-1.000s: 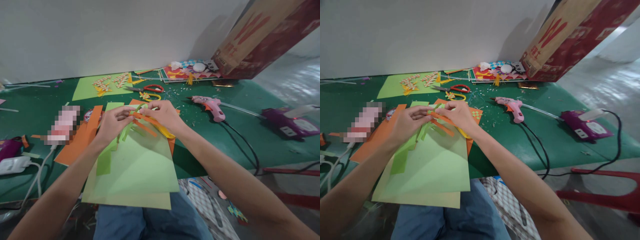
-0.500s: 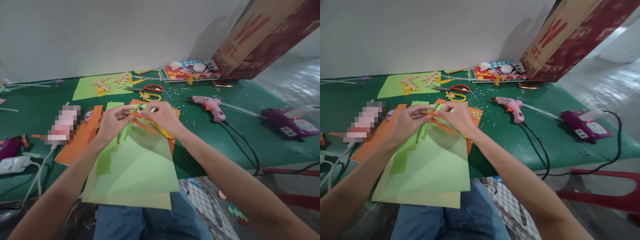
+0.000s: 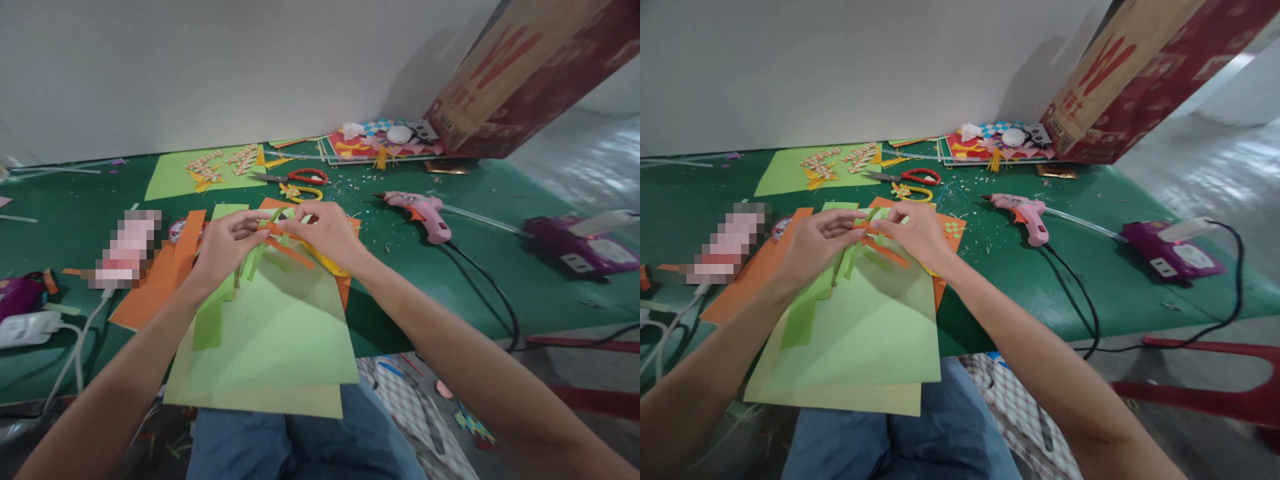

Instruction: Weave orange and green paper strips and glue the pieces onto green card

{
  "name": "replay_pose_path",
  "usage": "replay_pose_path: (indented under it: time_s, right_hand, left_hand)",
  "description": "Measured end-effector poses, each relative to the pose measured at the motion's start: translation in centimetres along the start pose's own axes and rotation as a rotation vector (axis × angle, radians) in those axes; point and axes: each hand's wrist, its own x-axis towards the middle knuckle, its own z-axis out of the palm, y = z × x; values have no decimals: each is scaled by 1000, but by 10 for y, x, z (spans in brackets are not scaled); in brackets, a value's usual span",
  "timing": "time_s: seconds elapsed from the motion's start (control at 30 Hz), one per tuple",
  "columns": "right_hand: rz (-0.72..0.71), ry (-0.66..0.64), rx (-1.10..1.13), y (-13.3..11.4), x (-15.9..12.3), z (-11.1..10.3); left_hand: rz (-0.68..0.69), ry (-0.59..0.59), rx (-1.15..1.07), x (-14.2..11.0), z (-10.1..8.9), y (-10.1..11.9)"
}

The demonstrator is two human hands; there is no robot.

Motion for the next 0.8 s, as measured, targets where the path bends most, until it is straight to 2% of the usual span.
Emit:
replay_pose_path:
  time_s: [0.8]
  right_hand:
    - [2, -28, 10, -1, -1, 1]
  left_hand:
    - [-3, 17, -8, -1, 1, 3]
